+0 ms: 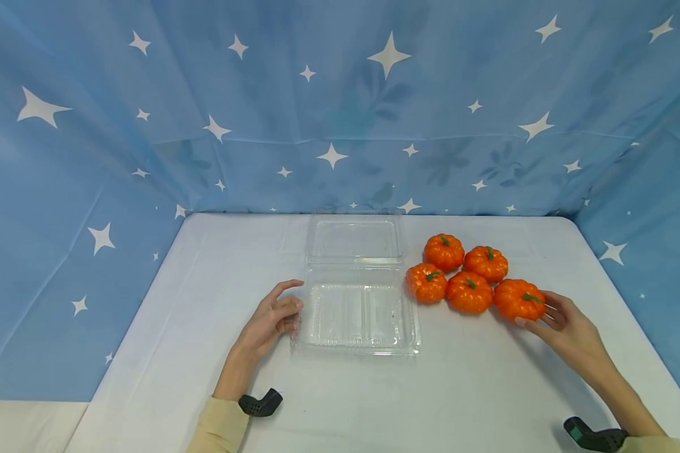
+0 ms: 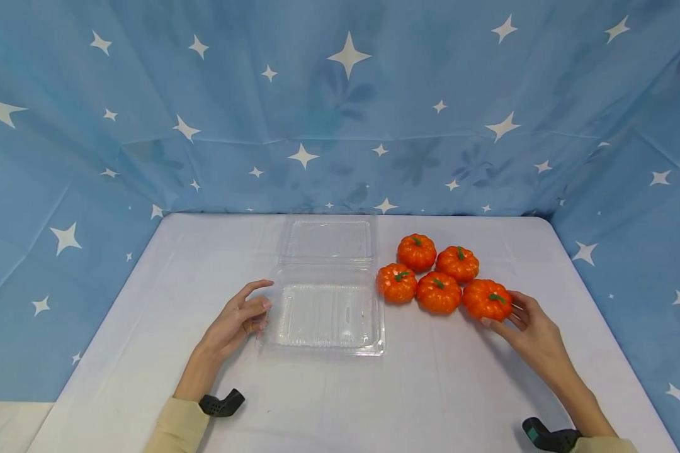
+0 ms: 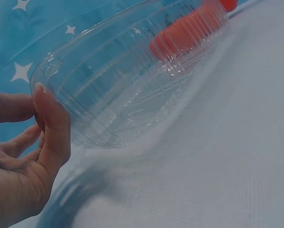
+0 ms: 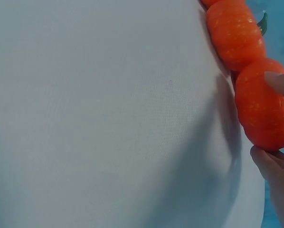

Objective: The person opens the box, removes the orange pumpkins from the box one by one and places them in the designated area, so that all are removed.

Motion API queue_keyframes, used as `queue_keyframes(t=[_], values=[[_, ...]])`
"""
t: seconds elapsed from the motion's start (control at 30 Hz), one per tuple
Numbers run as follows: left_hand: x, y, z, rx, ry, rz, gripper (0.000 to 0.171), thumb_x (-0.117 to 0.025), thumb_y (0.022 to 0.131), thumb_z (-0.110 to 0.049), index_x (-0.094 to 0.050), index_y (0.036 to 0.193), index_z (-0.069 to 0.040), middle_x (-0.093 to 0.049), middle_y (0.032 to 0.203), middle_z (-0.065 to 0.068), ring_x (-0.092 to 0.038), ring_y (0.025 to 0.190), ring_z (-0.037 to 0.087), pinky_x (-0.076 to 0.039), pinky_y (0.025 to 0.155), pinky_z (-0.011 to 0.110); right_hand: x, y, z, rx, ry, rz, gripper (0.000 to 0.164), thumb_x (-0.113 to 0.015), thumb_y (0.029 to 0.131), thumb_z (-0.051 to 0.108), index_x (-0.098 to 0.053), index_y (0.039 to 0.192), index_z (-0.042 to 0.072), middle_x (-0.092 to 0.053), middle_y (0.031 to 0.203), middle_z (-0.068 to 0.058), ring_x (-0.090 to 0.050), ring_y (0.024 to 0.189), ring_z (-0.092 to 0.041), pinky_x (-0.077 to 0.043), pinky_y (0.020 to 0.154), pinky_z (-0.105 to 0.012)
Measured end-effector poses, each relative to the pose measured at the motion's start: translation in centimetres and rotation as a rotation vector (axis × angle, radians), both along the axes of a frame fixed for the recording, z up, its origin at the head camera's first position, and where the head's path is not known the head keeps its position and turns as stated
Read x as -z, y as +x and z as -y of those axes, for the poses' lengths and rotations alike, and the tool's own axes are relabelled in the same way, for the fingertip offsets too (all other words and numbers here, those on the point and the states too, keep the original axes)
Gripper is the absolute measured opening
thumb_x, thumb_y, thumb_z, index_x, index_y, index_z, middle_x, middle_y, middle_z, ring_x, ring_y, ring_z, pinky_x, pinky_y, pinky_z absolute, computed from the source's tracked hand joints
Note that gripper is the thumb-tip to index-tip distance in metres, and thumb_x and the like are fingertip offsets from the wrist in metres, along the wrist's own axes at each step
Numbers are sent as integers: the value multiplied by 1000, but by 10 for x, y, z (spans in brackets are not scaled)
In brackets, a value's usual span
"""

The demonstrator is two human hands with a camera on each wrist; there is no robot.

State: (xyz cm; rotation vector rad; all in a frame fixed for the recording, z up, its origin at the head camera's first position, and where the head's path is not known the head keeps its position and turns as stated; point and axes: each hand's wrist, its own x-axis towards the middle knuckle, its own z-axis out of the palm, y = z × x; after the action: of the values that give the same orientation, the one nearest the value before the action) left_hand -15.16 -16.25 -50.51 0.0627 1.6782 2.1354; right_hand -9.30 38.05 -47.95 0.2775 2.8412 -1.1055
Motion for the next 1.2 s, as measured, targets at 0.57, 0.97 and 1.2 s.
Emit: queue_keyframes(t=[0.57,0.97,1.2], values=[[-1,-1,-4,7,-7,-5,59,-57,103,-7,-32,156,-6,-57,79,-3,-53,62,9,-49,52,23,6,-6,-5,-34,21,27,94,-69,98,42,-19,155,-15,-33,149,-46,-44,129,-63,-50,72,-4],[-2,1,-5,-2,-1,-5,55,-56,103,-5,-36,154,-9,-57,77,-2,-54,62,9,-49,52,23,2,-7,-3,-71,61,36,99,-62,102,45,-3,161,-7,-22,156,-44,-41,130,-65,-42,98,-68],[-6,2,-2,1,-23,-8,58,-57,103,-7,-33,156,-7,-58,79,-3,-53,62,9,-50,53,23,-5,-10,9,-91,84,-199,83,-64,101,31,-17,164,4,-23,162,-35,-34,136,-63,-35,98,-80]])
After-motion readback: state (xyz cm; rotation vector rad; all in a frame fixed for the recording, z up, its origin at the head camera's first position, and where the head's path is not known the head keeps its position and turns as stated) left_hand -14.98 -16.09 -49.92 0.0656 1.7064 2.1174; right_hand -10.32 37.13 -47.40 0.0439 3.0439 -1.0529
